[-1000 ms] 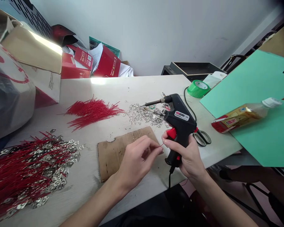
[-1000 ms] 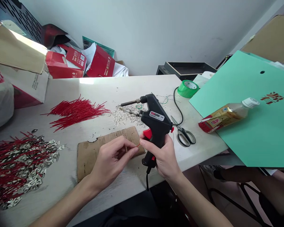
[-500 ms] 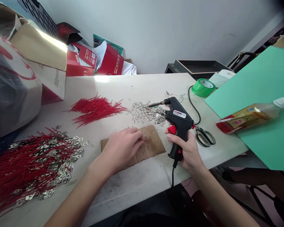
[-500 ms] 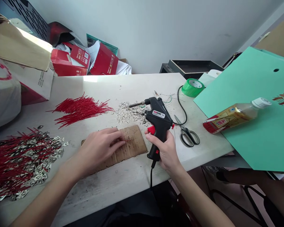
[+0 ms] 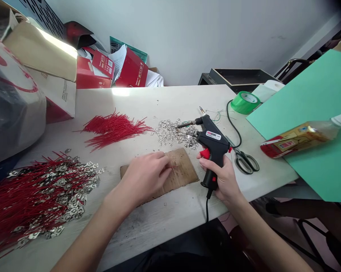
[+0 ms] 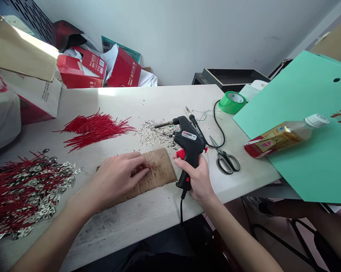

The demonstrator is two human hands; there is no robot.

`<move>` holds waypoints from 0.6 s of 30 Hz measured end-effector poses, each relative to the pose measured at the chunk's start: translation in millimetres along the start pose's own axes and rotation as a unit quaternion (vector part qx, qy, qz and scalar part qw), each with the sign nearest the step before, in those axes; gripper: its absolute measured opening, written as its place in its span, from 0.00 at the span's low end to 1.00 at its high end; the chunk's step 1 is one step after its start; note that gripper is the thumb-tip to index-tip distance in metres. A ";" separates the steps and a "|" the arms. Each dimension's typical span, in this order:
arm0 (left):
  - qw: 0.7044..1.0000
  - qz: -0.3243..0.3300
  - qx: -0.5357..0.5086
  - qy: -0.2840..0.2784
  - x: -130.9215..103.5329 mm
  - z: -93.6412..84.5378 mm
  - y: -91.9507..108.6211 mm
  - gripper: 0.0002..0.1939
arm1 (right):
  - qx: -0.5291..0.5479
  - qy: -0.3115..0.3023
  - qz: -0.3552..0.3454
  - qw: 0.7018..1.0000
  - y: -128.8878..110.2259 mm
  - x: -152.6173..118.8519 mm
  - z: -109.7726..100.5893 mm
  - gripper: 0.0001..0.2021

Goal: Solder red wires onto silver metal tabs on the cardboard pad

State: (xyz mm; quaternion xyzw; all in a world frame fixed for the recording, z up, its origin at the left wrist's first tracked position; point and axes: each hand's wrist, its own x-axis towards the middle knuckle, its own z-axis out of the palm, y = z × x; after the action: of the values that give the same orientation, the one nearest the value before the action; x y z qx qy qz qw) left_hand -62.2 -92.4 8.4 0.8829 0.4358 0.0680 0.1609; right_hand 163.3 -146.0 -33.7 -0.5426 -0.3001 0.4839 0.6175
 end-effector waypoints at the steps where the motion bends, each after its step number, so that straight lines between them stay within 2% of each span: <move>1: 1.000 0.001 0.002 -0.001 0.0 0.4 0.0 0.11 | 0.000 0.000 0.001 1.000 0.1 0.0 -0.2 0.14; 11: 1.000 0.010 0.007 0.004 1.1 2.6 0.4 0.10 | -0.002 0.005 -0.003 1.000 2.6 1.2 -1.6 0.17; 18: 0.999 0.018 0.025 0.011 1.4 6.9 2.2 0.11 | 0.000 0.002 0.002 1.000 1.9 1.0 -1.8 0.15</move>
State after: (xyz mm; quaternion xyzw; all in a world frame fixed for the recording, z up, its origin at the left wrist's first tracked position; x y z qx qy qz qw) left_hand -57.9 -94.1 2.6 0.8936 0.4231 0.0698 0.1323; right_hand 164.7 -145.9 -36.1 -0.5439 -0.2980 0.4839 0.6173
